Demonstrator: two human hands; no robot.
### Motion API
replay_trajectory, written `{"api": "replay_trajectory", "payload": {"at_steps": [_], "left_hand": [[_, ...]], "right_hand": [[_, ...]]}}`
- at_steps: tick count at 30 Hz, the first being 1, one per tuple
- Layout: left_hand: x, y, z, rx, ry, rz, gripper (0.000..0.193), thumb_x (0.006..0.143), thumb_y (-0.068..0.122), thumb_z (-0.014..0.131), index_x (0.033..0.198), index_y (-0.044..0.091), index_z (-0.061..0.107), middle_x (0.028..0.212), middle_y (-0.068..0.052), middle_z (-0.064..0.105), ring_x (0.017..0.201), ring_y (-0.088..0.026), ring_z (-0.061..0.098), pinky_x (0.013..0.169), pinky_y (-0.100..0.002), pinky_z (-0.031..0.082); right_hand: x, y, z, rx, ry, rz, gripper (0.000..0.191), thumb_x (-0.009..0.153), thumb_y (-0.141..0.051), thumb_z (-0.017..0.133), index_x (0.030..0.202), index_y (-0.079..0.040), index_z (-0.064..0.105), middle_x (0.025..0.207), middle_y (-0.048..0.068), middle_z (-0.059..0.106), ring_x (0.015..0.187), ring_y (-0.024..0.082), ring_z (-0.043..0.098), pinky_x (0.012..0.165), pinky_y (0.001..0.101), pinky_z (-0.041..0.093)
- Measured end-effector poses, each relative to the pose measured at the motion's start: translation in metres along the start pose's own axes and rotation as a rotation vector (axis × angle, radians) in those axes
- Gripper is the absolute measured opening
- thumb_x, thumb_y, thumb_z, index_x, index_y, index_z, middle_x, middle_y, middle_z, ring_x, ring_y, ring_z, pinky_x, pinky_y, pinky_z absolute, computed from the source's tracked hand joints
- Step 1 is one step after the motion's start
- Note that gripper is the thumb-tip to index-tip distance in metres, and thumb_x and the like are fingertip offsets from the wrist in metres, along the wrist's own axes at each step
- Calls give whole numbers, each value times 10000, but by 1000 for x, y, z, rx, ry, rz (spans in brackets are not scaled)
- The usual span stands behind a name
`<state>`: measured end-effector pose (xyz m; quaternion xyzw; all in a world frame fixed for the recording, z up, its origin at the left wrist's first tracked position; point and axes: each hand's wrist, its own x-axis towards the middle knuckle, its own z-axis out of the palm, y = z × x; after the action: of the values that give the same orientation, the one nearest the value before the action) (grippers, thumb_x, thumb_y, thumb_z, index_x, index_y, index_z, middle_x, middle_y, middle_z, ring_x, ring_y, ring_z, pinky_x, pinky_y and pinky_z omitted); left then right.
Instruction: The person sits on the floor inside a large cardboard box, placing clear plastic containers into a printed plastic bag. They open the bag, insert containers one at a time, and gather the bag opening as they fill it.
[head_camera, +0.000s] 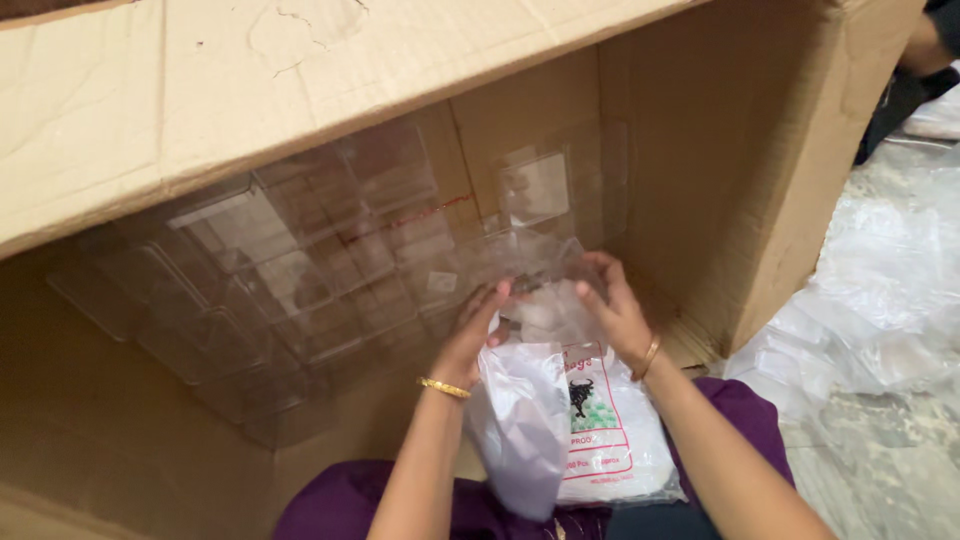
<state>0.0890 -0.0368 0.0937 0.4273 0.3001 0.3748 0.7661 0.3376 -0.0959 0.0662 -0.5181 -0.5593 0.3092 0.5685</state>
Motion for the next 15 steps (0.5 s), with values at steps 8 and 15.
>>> {"api": "replay_trajectory", "payload": {"at_steps": [8,15], "left_hand": [[-16,13,26,130,65,-29,729,1012,603,506,1578,170,351,1480,23,563,965,95,703,460,-235,360],[-34,40,42,509,126,-134,721,937,639,422,1516,215,496,1307,-42,688,580,-95,456,479,-243,395]], "right_hand": [[-10,-56,9,-304,-206,128,1102,694,-533,834,1491,-34,260,1489,209,463,1397,324,498,1054,461,496],[-15,-115,-19,-365,-282,-105,1358,684,-414,895,1632,-80,-18,1634,277,162,1508,412,247,1167,489,339]]}}
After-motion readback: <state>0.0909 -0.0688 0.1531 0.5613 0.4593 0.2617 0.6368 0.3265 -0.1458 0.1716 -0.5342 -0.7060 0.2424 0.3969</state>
